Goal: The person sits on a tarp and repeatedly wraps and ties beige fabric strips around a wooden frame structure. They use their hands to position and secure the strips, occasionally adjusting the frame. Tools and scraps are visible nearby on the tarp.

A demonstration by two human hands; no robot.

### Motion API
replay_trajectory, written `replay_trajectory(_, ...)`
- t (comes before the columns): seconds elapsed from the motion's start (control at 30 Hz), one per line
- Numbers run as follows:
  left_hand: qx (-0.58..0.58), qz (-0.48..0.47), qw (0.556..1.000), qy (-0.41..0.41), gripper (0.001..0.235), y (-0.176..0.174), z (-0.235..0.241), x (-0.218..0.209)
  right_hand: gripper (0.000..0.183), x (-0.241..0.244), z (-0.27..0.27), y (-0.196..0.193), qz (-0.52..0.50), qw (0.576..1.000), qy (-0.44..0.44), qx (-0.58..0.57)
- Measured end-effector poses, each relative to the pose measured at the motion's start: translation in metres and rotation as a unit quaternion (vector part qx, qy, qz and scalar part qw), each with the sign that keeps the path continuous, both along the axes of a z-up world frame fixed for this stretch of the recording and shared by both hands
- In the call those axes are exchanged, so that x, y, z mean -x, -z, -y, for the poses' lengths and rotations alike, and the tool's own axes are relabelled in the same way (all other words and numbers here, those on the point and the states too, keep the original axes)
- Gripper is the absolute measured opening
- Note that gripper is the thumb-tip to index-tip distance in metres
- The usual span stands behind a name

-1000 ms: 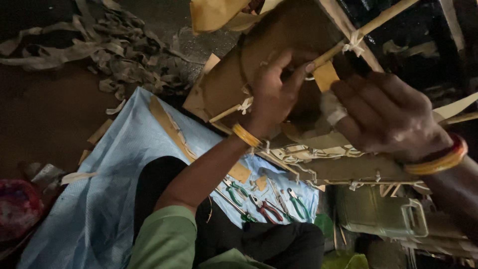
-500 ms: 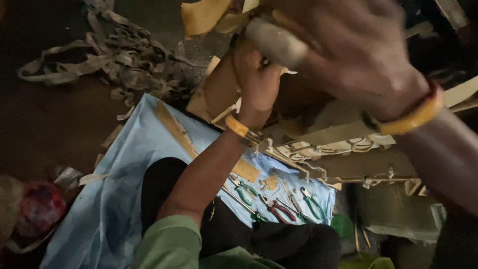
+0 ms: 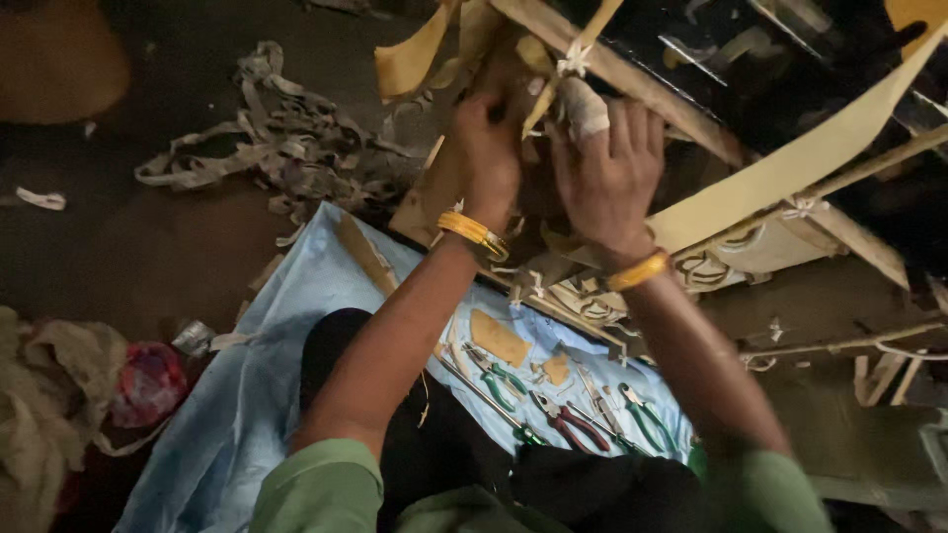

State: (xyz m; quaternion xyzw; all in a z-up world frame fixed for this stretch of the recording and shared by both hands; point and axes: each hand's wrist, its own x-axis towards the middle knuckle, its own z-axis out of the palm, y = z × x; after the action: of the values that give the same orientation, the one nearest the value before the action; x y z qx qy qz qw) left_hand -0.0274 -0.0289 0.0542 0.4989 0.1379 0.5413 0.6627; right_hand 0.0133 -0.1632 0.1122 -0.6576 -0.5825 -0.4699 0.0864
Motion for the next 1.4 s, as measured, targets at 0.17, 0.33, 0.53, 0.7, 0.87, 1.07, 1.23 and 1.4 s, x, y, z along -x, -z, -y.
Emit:
replay_trajectory(0.17, -0.133, 0.023, 0.991, 0.001, 0.024, 0.017, -0.001, 0.003, 0.052, -0.006, -0.011, 0.03, -0.021, 0.992, 0.043, -0.117)
replay_trajectory(0.33, -0.356, -0.029, 0.903, -0.238, 0.047, 0.038, -0.013, -0.005, 0.051, -0.008, -0.013, 0.043, -0.146, 0.975, 0.001, -0.167)
replay_trajectory(0.53, -0.346, -0.103, 0.92, -0.153, 0.055, 0.045, -0.016, -0.024, 0.055, -0.013, -0.011, 0.048, -0.122, 0.977, 0.004, -0.175)
replay_trajectory(0.7, -0.215, -0.229, 0.948, 0.049, 0.036, 0.029, -0.032, -0.025, 0.047, -0.022, -0.008, 0.048, -0.152, 0.973, -0.037, -0.168)
replay_trajectory(0.87, -0.181, -0.22, 0.946, 0.152, 0.048, 0.004, -0.052, -0.008, 0.05, -0.011, -0.001, 0.046, -0.194, 0.966, -0.068, -0.155)
replay_trajectory(1.07, -0.09, -0.148, 0.932, 0.319, 0.029, -0.016, -0.055, 0.01, 0.061, -0.003, -0.01, 0.052, -0.211, 0.957, -0.063, -0.186)
replay_trajectory(1.23, 0.009, -0.124, 0.895, 0.428, 0.017, -0.02, -0.06, 0.001, 0.061, -0.009, -0.009, 0.054, -0.284, 0.935, -0.072, -0.198)
replay_trajectory(1.4, -0.03, -0.067, 0.878, 0.473, 0.021, -0.001, -0.071, -0.028, 0.07, -0.009, -0.004, 0.049, -0.226, 0.953, -0.102, -0.173)
